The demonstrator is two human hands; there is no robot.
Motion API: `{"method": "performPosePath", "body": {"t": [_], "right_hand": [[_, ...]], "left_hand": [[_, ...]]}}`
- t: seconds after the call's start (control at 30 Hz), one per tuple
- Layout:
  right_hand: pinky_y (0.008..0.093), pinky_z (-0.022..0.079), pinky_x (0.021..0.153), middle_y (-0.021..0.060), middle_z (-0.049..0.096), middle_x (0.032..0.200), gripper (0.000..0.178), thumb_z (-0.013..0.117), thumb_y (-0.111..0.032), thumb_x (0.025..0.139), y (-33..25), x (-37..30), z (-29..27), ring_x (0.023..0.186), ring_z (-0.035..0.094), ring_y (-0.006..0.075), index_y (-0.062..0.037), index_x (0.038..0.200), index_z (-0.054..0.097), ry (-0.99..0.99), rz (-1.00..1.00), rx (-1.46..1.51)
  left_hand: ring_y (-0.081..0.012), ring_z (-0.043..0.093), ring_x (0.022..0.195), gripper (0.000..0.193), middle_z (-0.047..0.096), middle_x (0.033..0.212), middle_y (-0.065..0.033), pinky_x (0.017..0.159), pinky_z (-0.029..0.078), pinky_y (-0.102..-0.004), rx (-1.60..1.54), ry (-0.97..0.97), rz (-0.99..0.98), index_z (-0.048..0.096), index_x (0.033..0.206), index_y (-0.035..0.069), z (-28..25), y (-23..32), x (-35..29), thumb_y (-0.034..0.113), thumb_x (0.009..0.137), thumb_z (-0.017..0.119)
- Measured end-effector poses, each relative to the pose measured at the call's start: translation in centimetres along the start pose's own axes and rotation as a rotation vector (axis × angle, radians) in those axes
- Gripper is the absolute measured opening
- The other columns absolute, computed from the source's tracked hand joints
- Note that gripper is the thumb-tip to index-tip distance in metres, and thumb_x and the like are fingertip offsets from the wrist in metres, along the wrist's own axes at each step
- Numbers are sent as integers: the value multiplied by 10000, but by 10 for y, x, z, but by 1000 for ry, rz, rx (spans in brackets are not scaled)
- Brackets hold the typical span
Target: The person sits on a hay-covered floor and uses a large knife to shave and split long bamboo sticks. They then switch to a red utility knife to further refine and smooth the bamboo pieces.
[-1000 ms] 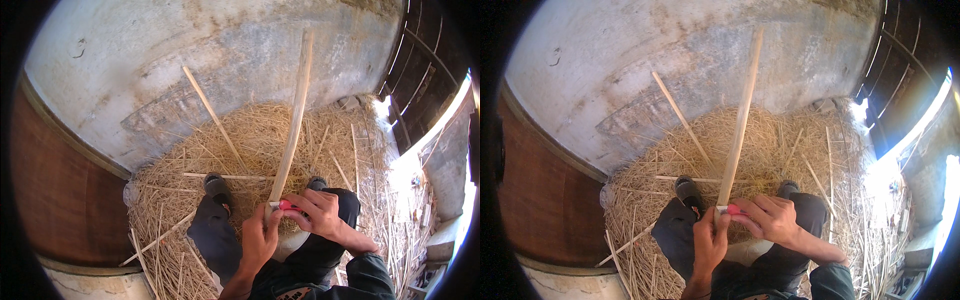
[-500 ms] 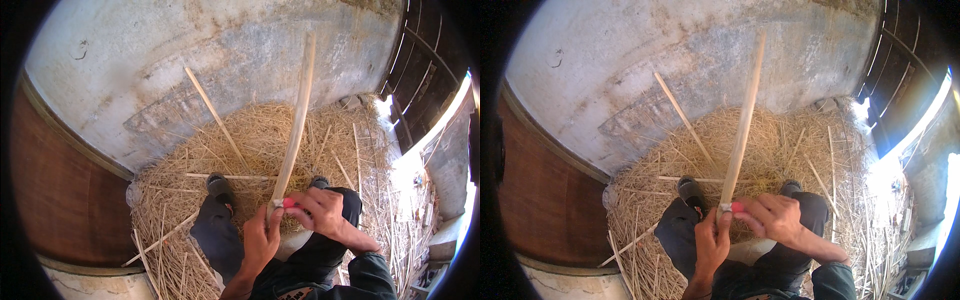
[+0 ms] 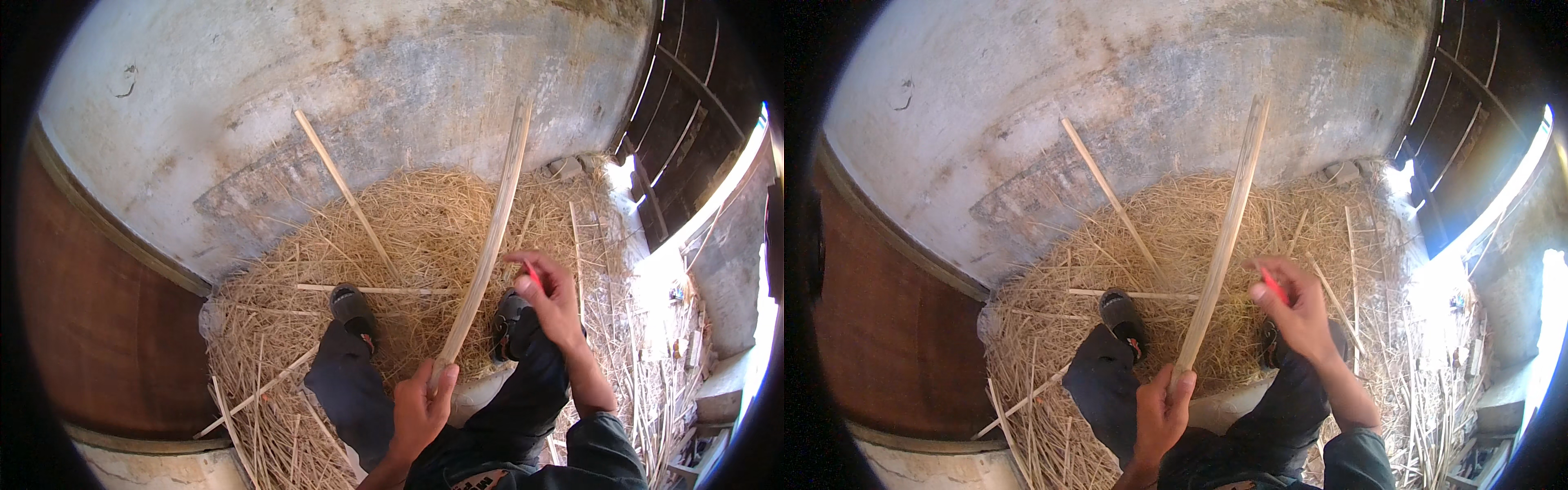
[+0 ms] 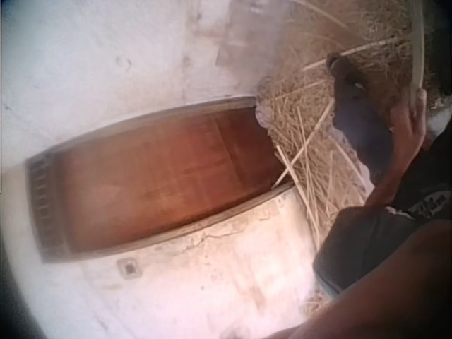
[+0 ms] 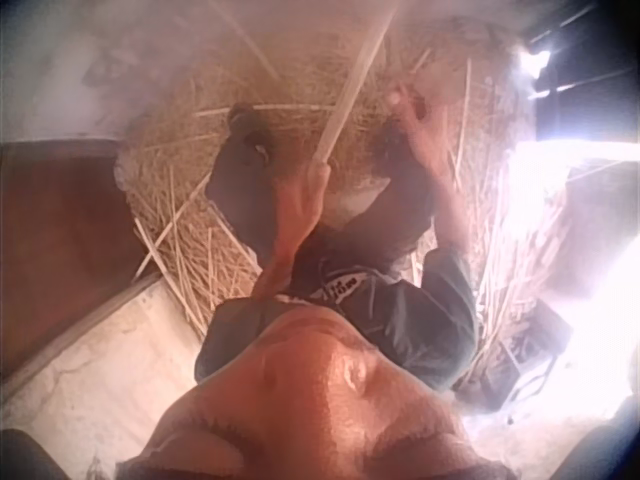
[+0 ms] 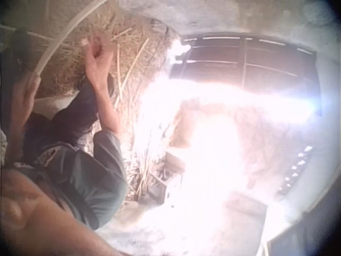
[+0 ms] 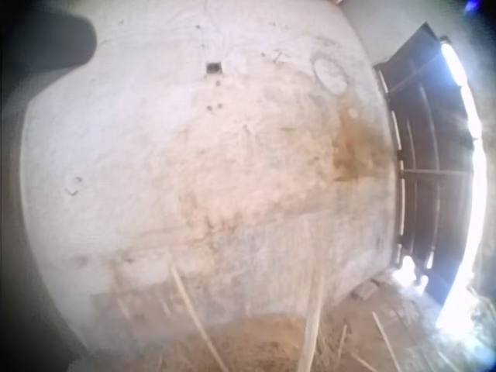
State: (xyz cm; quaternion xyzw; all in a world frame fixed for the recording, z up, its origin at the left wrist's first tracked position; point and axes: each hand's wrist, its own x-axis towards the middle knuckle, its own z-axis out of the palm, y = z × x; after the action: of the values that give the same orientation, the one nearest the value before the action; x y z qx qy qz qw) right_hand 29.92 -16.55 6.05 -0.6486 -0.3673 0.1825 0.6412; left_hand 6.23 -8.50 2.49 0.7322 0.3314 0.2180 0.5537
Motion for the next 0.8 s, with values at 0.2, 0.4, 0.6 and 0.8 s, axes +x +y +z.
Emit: {"method": "performPosePath", "body": {"t": [0.2, 0.4, 0.6, 0.8], "right_hand": [[234, 452, 709, -28, 658, 843, 223, 811, -156, 932, 5, -4, 20, 794, 545, 34, 0, 1080, 750, -117, 73, 19], [258, 473, 700, 10, 692, 837, 242, 807, -149, 929, 1, -5, 23, 776, 578, 55, 6, 1092, 717, -94, 34, -25], [329, 549, 694, 101, 710, 866, 315, 840, -173, 866, 5, -18, 16, 761, 704, 227, -23, 1112, 713, -91, -347, -346], [330, 525, 549, 13, 644, 769, 324, 862, -266, 818, 8, -30, 25, 632, 665, 195, -123, 1092, 765, -119, -575, -619]], "left_hand": [[-48, 432, 583, 258, 513, 628, 1, 506, 334, -279, 19, 37, 86, 669, 955, -11, 4, 10, 10, 232, 1041, 674], [-86, 518, 600, 253, 609, 698, -36, 539, 401, -279, -18, 54, 111, 695, 1042, -24, 7, 12, 24, 228, 1037, 683], [-23, 473, 654, 234, 605, 726, 21, 553, 374, -232, -90, 89, 80, 705, 1077, -27, 2, 23, 26, 201, 1028, 706], [-88, 571, 631, 300, 669, 745, -73, 576, 472, -284, -65, 92, 171, 677, 1124, -20, 2, 30, 27, 223, 980, 777]]}}
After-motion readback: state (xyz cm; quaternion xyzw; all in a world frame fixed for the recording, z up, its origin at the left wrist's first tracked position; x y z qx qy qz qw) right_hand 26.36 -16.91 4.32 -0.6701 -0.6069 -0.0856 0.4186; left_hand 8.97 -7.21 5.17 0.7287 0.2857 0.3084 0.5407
